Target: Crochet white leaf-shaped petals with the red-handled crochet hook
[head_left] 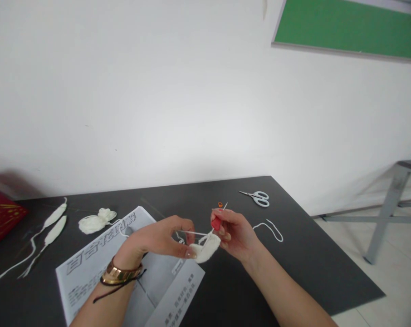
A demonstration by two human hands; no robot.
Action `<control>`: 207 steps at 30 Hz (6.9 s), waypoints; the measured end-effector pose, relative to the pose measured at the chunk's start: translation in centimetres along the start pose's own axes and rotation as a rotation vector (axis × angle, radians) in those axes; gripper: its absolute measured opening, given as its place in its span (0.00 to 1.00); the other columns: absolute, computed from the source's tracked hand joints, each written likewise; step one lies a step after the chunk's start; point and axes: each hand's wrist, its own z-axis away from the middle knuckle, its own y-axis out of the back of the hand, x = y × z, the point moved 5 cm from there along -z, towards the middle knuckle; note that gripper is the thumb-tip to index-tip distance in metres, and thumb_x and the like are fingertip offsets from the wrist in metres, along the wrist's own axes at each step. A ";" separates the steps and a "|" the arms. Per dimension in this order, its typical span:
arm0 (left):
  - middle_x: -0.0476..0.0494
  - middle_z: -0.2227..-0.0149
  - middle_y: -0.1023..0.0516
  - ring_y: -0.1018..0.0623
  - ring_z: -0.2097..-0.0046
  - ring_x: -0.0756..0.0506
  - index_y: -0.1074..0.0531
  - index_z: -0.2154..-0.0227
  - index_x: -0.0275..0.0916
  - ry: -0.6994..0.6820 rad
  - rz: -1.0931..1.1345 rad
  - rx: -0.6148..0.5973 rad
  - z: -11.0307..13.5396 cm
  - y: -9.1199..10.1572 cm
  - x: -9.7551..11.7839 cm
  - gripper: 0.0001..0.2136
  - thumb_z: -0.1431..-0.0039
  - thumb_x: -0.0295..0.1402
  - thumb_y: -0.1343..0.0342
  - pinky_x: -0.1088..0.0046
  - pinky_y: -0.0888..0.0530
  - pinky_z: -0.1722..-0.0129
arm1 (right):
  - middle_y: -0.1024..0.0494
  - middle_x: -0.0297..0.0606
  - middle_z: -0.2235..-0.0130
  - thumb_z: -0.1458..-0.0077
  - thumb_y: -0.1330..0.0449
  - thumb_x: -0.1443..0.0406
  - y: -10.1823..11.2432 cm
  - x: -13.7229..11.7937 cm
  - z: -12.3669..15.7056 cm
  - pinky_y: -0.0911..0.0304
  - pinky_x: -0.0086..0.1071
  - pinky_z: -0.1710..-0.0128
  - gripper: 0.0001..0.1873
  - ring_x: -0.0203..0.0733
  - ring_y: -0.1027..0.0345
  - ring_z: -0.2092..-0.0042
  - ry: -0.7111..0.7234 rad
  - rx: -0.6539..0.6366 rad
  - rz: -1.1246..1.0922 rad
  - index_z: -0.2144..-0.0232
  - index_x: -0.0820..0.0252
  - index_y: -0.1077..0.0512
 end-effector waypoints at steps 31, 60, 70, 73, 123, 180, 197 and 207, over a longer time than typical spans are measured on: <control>0.46 0.63 0.24 0.26 0.64 0.50 0.43 0.39 0.47 -0.215 1.001 0.568 -1.1 -2.3 3.1 0.34 0.48 0.22 0.39 0.74 0.31 0.61 | 0.28 0.30 0.84 0.49 0.37 0.63 -0.5 -2.5 0.7 0.35 0.21 0.87 0.10 0.28 0.40 0.86 0.363 0.151 0.135 0.75 0.66 0.25; 0.53 0.69 0.28 0.27 0.66 0.49 0.58 0.36 0.50 -0.248 0.463 1.153 -0.6 -3.0 2.5 0.38 0.43 0.30 0.43 0.72 0.32 0.60 | 0.21 0.35 0.76 0.54 0.32 0.62 -0.6 -1.0 0.7 0.29 0.20 0.78 0.12 0.30 0.29 0.78 0.377 0.275 -0.025 0.68 0.65 0.24; 0.53 0.69 0.25 0.26 0.65 0.48 0.54 0.36 0.50 -0.324 0.376 1.190 -0.2 -2.8 2.4 0.38 0.46 0.26 0.41 0.70 0.31 0.58 | 0.21 0.36 0.76 0.52 0.33 0.61 -0.7 -1.8 0.9 0.29 0.22 0.77 0.12 0.31 0.29 0.78 0.420 0.266 0.089 0.69 0.65 0.24; 0.52 0.69 0.25 0.27 0.65 0.48 0.56 0.36 0.49 -0.321 0.354 1.164 -0.2 -2.8 2.5 0.39 0.45 0.26 0.42 0.70 0.31 0.58 | 0.21 0.37 0.76 0.49 0.35 0.61 -1.1 -2.3 1.3 0.30 0.23 0.77 0.11 0.32 0.29 0.78 0.472 0.257 0.200 0.70 0.65 0.24; 0.51 0.73 0.31 0.30 0.71 0.53 0.41 0.40 0.43 -0.201 0.988 0.402 0.9 0.1 2.6 0.34 0.50 0.23 0.38 0.77 0.36 0.71 | 0.26 0.38 0.71 0.45 0.39 0.64 -2.5 -5.1 3.7 0.32 0.31 0.81 0.06 0.37 0.30 0.75 0.844 -0.071 0.574 0.67 0.58 0.22; 0.54 0.75 0.33 0.35 0.75 0.54 0.43 0.39 0.50 -0.071 0.827 0.207 1.2 -1.4 3.1 0.38 0.53 0.24 0.36 0.76 0.43 0.76 | 0.26 0.36 0.75 0.48 0.37 0.64 -3.1 -5.4 4.2 0.32 0.29 0.81 0.05 0.37 0.29 0.77 0.756 -0.138 0.639 0.70 0.58 0.21; 0.54 0.78 0.36 0.40 0.76 0.53 0.41 0.40 0.43 -0.077 0.945 0.032 0.7 -2.1 2.6 0.40 0.58 0.25 0.35 0.75 0.43 0.76 | 0.25 0.39 0.73 0.47 0.37 0.64 -2.9 -5.4 4.3 0.30 0.32 0.80 0.05 0.39 0.30 0.74 0.683 -0.205 0.705 0.69 0.58 0.21; 0.53 0.77 0.33 0.40 0.77 0.53 0.40 0.40 0.43 -0.067 0.914 -0.014 0.9 -2.3 2.5 0.39 0.58 0.26 0.35 0.75 0.42 0.76 | 0.25 0.37 0.75 0.48 0.37 0.62 -2.7 -5.0 4.0 0.31 0.28 0.81 0.06 0.36 0.30 0.77 0.613 -0.208 0.659 0.70 0.59 0.21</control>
